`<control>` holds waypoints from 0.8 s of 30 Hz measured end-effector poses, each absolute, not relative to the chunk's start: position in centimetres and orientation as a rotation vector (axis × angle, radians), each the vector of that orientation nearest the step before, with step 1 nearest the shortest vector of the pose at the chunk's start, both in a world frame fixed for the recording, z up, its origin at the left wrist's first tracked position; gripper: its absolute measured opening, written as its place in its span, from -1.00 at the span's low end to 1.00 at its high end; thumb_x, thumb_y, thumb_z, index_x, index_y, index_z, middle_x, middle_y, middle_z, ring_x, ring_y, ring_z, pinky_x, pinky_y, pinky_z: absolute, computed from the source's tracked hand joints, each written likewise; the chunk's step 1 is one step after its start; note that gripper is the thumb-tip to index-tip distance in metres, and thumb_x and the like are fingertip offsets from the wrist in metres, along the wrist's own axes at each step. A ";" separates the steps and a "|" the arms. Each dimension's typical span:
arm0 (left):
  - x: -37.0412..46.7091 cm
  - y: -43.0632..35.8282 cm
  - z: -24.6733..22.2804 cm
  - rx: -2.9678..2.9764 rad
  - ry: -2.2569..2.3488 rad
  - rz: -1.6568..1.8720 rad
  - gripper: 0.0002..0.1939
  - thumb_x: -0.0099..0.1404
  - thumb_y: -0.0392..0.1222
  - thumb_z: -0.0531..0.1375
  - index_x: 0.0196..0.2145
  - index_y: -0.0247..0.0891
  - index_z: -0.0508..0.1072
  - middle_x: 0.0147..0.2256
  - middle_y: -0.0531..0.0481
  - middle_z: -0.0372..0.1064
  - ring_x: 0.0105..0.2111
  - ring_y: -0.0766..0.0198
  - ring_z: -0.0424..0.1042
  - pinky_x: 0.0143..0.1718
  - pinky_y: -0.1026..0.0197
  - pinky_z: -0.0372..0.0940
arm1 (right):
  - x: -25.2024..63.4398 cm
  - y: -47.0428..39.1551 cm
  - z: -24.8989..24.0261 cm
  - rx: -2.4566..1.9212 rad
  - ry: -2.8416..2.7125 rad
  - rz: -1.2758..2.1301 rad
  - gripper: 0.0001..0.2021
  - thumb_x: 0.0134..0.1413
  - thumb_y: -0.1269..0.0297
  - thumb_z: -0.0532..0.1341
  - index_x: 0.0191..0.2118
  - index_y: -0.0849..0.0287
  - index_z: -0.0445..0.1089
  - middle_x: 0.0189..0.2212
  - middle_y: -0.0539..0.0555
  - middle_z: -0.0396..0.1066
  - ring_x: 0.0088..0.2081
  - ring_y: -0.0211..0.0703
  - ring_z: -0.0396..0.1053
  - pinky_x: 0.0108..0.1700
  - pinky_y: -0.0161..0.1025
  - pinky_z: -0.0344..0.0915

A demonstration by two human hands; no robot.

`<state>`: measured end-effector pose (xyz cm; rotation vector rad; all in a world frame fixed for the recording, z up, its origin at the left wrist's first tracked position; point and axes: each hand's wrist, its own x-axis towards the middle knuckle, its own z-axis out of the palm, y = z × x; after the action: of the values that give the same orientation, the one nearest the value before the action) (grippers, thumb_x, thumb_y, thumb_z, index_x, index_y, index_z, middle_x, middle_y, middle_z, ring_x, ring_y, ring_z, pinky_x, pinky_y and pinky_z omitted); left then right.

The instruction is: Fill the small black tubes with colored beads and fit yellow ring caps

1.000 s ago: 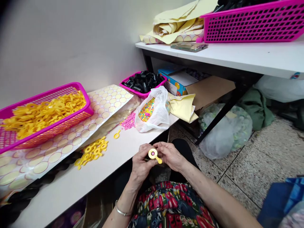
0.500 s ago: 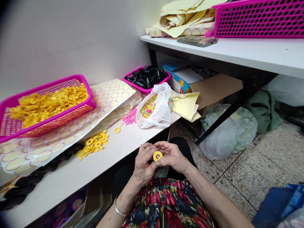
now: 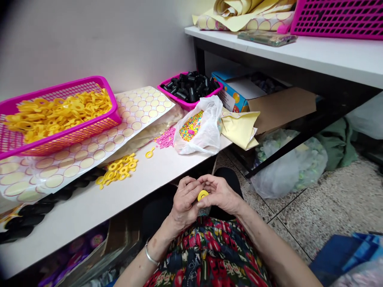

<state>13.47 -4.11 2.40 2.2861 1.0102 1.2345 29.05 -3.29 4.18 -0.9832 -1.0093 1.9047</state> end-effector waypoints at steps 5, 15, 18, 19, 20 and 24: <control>13.5 -4.1 2.1 2.272 1.013 1.191 -0.82 0.18 -0.26 0.08 -0.28 -0.26 0.43 -0.33 -0.15 0.41 -0.25 0.12 0.28 -0.19 -0.02 0.22 | 28.3 -3.3 3.8 -1.015 -0.941 1.885 -0.54 -0.52 0.44 0.42 -0.29 0.19 0.38 -0.41 -0.02 0.38 -0.34 -0.26 0.31 -0.31 -0.34 0.24; 11.2 -3.3 1.7 2.035 1.086 1.216 -0.79 0.15 -0.19 0.16 -0.24 -0.26 0.45 -0.36 -0.09 0.39 -0.27 0.16 0.24 -0.24 0.07 0.22 | 26.0 -2.9 2.7 -0.984 -1.012 1.861 -0.54 -0.36 0.35 0.39 -0.19 0.18 0.36 -0.33 0.00 0.39 -0.29 -0.24 0.30 -0.25 -0.32 0.21; 10.9 -3.5 1.5 1.995 1.099 1.251 -0.77 0.13 -0.19 0.17 -0.22 -0.26 0.44 -0.34 -0.09 0.40 -0.28 0.16 0.23 -0.25 0.07 0.21 | 25.9 -2.7 2.8 -0.986 -1.017 1.908 -0.50 -0.39 0.37 0.40 -0.17 0.18 0.35 -0.32 0.00 0.38 -0.28 -0.25 0.29 -0.24 -0.33 0.20; 10.8 -3.5 1.4 1.986 1.106 1.253 -0.77 0.13 -0.21 0.17 -0.22 -0.25 0.44 -0.34 -0.09 0.40 -0.28 0.16 0.23 -0.25 0.07 0.20 | 25.8 -2.7 2.8 -0.985 -1.008 1.918 -0.52 -0.36 0.36 0.39 -0.17 0.18 0.35 -0.32 0.00 0.38 -0.28 -0.25 0.29 -0.25 -0.33 0.20; 10.9 -3.6 1.4 1.983 1.114 1.247 -0.79 0.13 -0.24 0.16 -0.23 -0.25 0.44 -0.34 -0.09 0.40 -0.27 0.17 0.24 -0.24 0.07 0.20 | 25.7 -2.7 2.9 -0.985 -0.998 1.923 -0.55 -0.32 0.33 0.38 -0.17 0.19 0.35 -0.32 0.01 0.38 -0.28 -0.25 0.29 -0.25 -0.33 0.20; 11.0 -3.8 1.4 2.006 1.132 1.275 -0.84 0.13 -0.31 0.15 -0.28 -0.25 0.44 -0.39 -0.05 0.41 -0.31 0.21 0.26 -0.24 0.10 0.21 | 24.7 -2.5 2.8 -1.024 -0.965 1.899 -0.64 -0.30 0.30 0.37 -0.26 0.23 0.36 -0.40 0.02 0.37 -0.34 -0.25 0.29 -0.31 -0.33 0.21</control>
<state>11.00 -3.81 1.44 2.0057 1.1325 1.2747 24.65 -2.55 2.84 -1.0238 -0.9648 1.8988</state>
